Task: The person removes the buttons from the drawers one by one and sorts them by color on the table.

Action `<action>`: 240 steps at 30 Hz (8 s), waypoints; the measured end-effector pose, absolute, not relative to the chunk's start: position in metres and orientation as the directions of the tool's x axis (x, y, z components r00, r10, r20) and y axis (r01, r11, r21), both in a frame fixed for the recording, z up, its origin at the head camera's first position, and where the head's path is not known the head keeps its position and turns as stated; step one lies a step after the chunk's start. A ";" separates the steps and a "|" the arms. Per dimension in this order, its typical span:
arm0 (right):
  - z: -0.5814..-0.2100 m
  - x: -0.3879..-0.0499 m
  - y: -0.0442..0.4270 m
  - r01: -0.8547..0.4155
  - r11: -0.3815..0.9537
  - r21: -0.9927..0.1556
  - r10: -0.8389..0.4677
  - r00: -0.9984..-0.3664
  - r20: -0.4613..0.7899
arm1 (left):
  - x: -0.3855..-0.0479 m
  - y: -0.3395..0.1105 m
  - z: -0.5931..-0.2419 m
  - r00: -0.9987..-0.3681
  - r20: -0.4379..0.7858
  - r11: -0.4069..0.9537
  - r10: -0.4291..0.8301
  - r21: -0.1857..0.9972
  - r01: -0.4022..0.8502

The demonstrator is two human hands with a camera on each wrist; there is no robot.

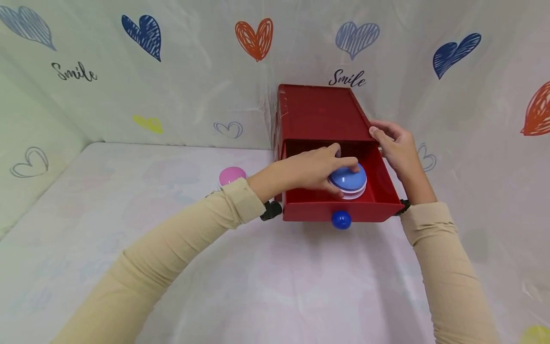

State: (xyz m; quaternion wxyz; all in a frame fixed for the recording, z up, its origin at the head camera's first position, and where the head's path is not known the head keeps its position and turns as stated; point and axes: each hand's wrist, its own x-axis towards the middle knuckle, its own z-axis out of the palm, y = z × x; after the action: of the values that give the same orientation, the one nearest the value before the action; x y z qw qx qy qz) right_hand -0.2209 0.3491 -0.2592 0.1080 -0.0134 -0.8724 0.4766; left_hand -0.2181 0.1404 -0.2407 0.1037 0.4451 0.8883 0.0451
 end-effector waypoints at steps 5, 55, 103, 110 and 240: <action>-0.259 -0.221 0.349 -0.074 0.552 -0.830 0.130 -0.976 0.173 | -0.218 0.140 -0.240 -0.564 -0.134 0.580 0.815 0.168 0.797; -0.258 -0.220 0.350 -0.112 0.515 -0.850 0.098 -0.977 0.189 | -0.215 0.144 -0.238 -0.566 -0.144 0.577 0.812 0.058 0.814; -0.256 -0.220 0.347 -0.079 0.492 -0.867 0.105 -0.983 0.149 | -0.210 -0.082 -0.251 -0.821 0.174 0.719 0.544 0.407 0.563; -0.256 -0.221 0.349 -0.054 0.493 -0.868 0.114 -0.986 0.125 | -0.226 -0.110 -0.285 -0.858 0.128 0.754 0.498 0.425 0.501; -0.255 -0.222 0.346 -0.048 0.398 -0.916 0.137 -0.984 0.111 | -0.159 -0.066 -0.286 -0.561 -0.201 0.550 0.803 0.612 0.568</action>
State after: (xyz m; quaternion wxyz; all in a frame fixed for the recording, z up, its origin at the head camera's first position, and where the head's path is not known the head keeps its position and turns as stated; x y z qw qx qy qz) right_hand -0.2218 0.3463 -0.2553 0.0845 -0.0266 -0.8318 0.5480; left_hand -0.1592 -0.0655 -0.2862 0.2369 0.4044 0.8478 0.2480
